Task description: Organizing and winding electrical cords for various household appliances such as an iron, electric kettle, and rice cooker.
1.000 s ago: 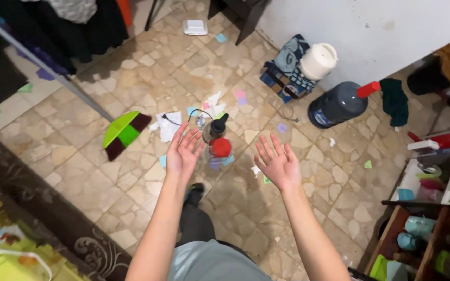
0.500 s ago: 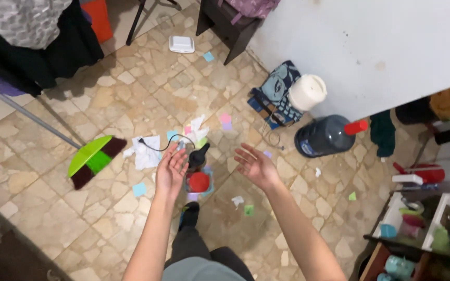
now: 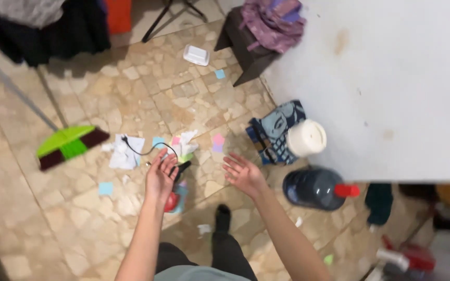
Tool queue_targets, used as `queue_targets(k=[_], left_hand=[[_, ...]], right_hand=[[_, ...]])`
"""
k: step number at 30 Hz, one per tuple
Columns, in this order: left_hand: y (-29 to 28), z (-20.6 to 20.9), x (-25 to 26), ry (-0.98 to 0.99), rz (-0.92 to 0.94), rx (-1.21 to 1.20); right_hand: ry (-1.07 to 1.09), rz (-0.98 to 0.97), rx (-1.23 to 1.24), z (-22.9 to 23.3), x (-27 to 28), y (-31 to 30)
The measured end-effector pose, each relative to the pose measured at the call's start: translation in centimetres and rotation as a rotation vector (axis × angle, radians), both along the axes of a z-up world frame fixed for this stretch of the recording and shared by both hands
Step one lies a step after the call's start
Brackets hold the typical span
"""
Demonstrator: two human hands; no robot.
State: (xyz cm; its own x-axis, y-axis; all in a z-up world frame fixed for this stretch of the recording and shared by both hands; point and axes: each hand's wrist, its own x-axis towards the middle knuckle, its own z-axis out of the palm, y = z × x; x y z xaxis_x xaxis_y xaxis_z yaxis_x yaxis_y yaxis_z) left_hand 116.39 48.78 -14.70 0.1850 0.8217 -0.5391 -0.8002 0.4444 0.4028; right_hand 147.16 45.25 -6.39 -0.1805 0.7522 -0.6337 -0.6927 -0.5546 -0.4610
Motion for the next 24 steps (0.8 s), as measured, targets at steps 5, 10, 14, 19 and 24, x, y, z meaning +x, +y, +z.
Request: queue_targets(k=[5,10,14,19,24], left_hand=[[-1.1,2.2,5.6,-0.114,0.233,-0.003],[-3.3,3.2,3.8,-0.05,0.371,-0.008],[-4.7,2.6,-1.4,-0.016,0.458,0.018],[-3.4,3.2,-9.8,-0.007,0.511,-0.013],[0.1,3.7,-23.4,-0.032,0.489,-0.007]], right_hand=[[0.085,0.246,0.022,1.3,4.4,6.4],[0.033,0.404,0.035,5.2,0.6,10.2],[0.102,0.467,0.063,3.2,-4.0,11.3],[0.168,0.504,0.047,2.2,-12.8,12.3],[0.307,0.442,0.071,1.8,-27.1,15.5]])
